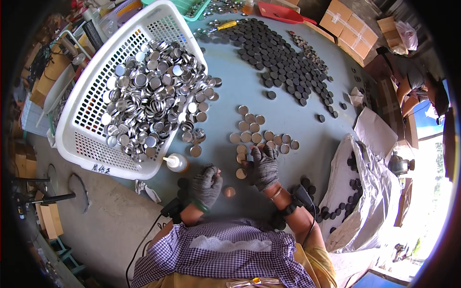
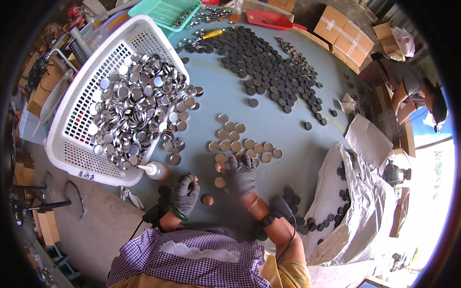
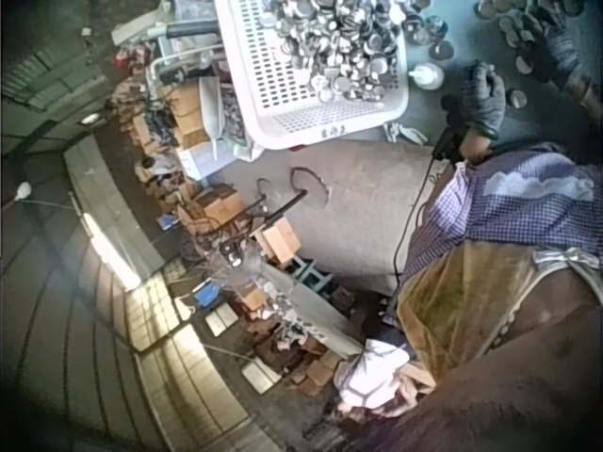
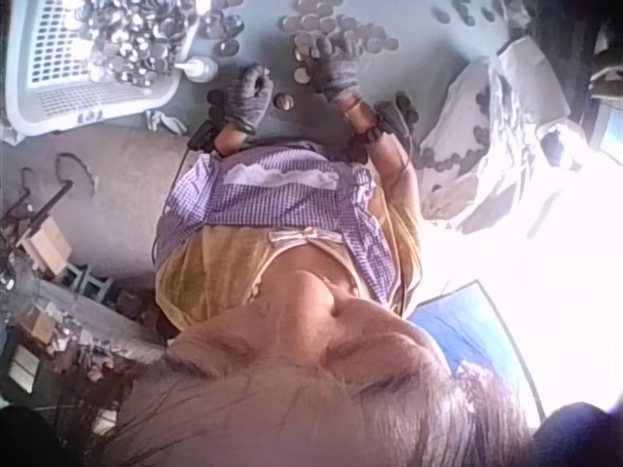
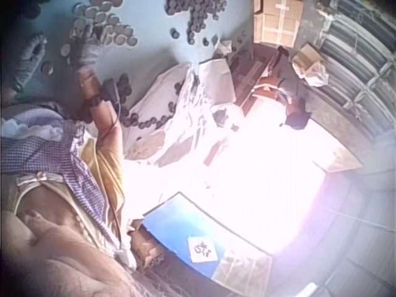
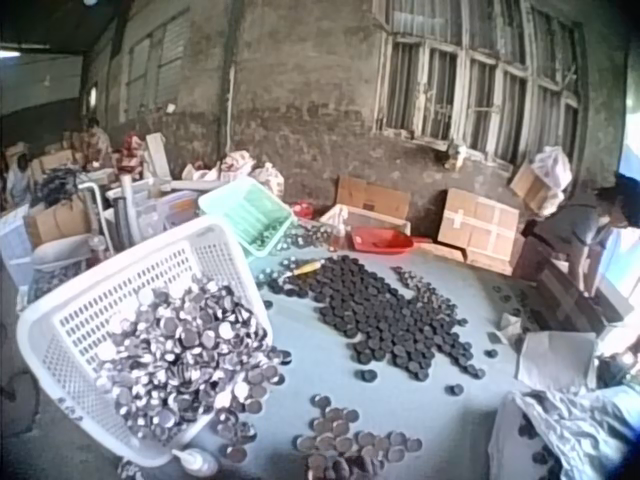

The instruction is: Manually assembling small circular plastic or metal components at a workbench.

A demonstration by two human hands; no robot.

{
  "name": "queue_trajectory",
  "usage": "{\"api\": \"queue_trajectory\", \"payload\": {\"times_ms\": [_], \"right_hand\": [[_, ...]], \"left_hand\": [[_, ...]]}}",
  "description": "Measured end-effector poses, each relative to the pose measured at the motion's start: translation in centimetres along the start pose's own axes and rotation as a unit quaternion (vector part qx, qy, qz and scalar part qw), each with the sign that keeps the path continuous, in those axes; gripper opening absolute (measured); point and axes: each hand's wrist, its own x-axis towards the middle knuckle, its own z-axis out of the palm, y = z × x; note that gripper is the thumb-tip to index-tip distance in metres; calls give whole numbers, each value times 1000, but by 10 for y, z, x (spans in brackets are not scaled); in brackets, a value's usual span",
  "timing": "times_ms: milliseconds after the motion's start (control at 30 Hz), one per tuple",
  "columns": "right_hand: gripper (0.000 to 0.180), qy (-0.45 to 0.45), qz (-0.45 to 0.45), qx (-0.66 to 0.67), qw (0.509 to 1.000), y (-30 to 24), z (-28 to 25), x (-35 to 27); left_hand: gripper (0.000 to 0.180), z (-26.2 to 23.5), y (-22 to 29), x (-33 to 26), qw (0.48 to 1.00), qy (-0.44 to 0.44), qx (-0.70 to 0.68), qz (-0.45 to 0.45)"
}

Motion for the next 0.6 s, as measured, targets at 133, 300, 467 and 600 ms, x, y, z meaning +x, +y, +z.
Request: {"api": "queue_trajectory", "payload": {"times_ms": [133, 300, 467, 600], "right_hand": [[31, 17, 55, 70, 996, 3, 24, -2], [40, 7, -20, 79, 997, -2, 23, -1], [35, 29, -60, 87, 994, -15, 28, -2], [40, -22, -72, 97, 992, -17, 35, -8]], "left_hand": [[21, 2, -1, 1, 1000, -9, 8, -5], [21, 2, -6, -1, 1000, -3, 4, -1], [21, 1, 1, 0, 1000, -5, -3, -15], [22, -1, 2, 1, 999, 12, 41, 24]]}}
